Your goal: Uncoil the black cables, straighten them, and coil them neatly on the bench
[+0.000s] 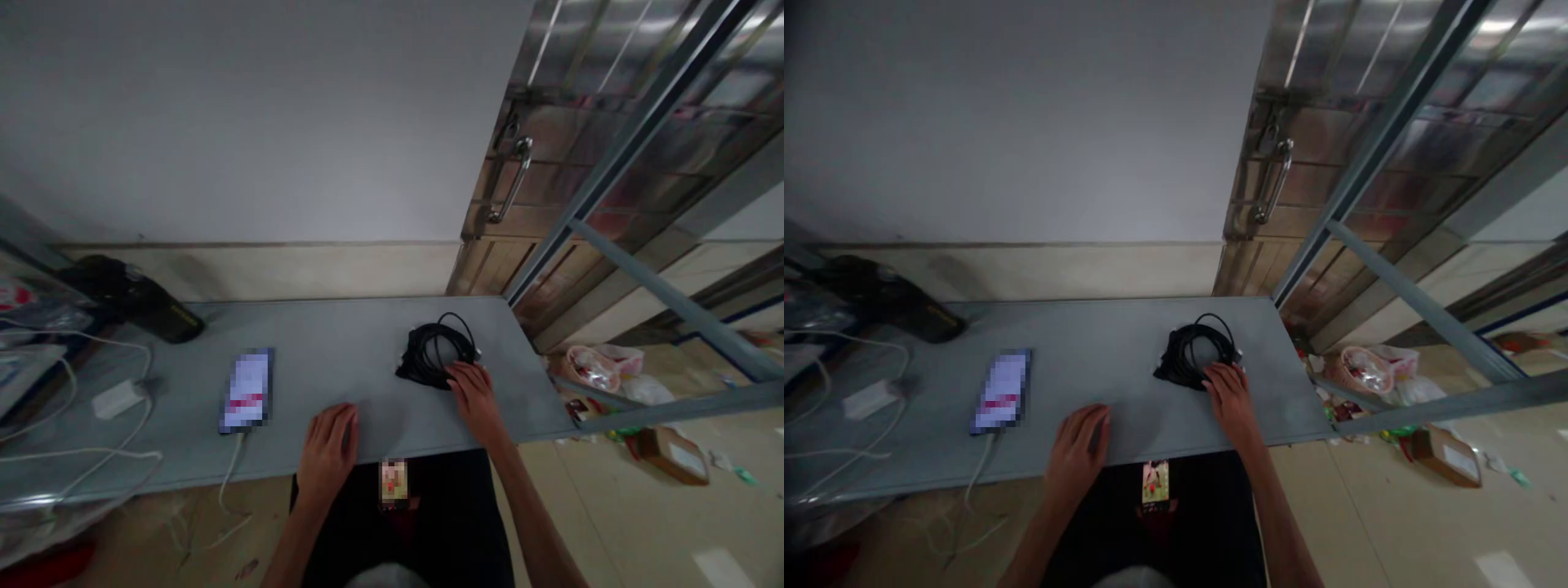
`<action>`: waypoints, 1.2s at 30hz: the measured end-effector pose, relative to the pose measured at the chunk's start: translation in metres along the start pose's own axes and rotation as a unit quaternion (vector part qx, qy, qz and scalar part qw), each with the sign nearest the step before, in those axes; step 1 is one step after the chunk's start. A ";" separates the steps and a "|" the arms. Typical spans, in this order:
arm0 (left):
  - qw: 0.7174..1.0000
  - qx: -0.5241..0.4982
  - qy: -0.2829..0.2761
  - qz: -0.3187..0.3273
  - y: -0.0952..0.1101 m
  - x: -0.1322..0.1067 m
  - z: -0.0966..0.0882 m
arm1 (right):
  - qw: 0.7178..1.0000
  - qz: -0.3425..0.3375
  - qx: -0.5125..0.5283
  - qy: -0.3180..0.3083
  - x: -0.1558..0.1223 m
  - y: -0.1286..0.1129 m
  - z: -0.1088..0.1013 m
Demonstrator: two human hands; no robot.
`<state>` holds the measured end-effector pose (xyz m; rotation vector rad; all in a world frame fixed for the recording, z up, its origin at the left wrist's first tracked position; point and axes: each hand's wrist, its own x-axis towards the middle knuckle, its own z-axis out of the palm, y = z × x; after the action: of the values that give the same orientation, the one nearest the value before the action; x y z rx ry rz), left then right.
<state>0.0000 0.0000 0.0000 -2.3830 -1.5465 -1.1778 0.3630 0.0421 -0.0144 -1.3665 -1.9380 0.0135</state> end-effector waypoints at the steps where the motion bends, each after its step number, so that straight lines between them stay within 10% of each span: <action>1: 1.000 0.004 0.002 0.005 0.000 0.000 -0.001 | 1.000 0.011 0.005 0.012 0.000 0.000 0.000; 9: 1.000 0.008 0.013 0.017 -0.001 -0.001 -0.005 | 0.986 0.138 0.075 0.057 0.012 -0.004 -0.012; 17: 1.000 0.015 0.019 0.019 0.000 -0.001 -0.004 | 0.923 0.260 0.218 0.179 0.087 -0.035 -0.082; 24: 1.000 0.002 0.025 0.006 -0.001 -0.005 -0.003 | 0.812 0.209 0.438 0.325 0.157 -0.079 -0.153; 30: 1.000 -0.015 0.022 -0.002 -0.002 -0.005 -0.002 | 0.800 0.137 0.442 0.380 0.191 -0.145 -0.204; 36: 0.985 -0.162 -0.011 -0.065 0.002 -0.003 -0.016 | 0.798 0.107 0.476 0.353 0.194 -0.198 -0.210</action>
<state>-0.0080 -0.0100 0.0104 -2.5245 -1.6504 -1.5425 0.2954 0.0322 0.3263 -0.7032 -0.8773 0.4613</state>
